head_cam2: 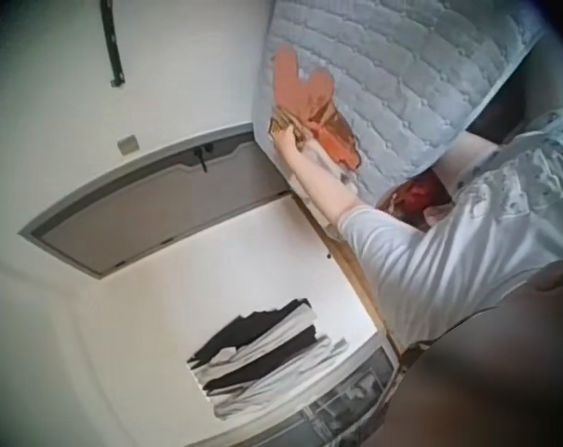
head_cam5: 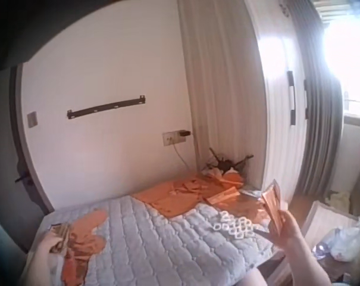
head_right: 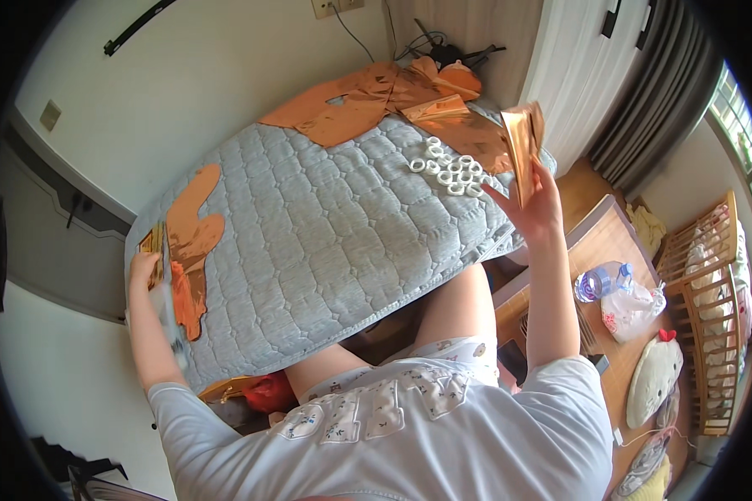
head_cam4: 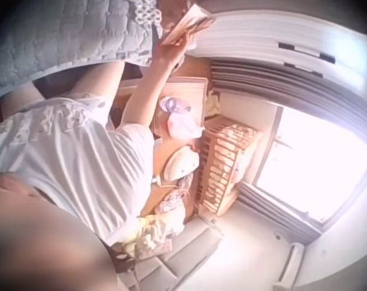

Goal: The person folds a foil balloon into a small square by hand and slides it into a plastic packaging sleeve with a cardboard insert.

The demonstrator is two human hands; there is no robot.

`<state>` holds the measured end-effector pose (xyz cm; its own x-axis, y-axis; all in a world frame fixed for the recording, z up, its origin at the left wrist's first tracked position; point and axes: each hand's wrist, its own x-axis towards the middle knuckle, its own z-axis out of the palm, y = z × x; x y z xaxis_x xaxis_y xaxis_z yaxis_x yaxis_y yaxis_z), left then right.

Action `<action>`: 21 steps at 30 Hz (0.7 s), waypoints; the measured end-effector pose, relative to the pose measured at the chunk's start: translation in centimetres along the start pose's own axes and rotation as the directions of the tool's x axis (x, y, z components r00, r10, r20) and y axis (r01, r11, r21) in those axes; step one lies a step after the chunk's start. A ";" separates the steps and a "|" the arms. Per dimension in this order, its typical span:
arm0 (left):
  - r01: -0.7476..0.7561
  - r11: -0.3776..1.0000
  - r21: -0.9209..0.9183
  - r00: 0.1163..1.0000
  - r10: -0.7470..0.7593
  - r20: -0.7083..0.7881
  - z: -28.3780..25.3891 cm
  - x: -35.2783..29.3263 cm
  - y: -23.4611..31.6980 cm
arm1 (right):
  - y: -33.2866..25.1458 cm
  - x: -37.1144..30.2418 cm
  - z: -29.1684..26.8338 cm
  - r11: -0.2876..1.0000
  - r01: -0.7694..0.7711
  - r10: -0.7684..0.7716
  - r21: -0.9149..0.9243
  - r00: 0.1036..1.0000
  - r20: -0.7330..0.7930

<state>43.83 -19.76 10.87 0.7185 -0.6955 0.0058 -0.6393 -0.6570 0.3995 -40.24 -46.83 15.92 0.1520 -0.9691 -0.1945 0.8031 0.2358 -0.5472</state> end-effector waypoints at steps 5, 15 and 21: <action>0.027 0.982 0.185 0.965 0.022 -0.262 -2.8 -1.8 -0.5 | 2.8 5.6 3.6 0.983 -0.184 0.185 -0.013 0.976 0.115; -0.602 0.650 -0.464 0.658 0.075 -0.749 -1.9 -16.6 18.6 | 10.7 12.2 7.2 0.821 -0.135 0.252 -0.555 0.958 0.139; -0.411 0.469 -0.782 0.912 0.225 -0.344 8.7 -24.0 25.8 | 12.3 11.9 8.7 0.689 -0.189 0.355 -0.700 0.930 0.099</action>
<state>7.73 -22.58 13.02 0.6058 -0.6815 0.4106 -0.3810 0.2046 0.9016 -23.54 -56.07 14.00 0.4832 -0.8244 -0.2948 0.1209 0.3963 -0.9101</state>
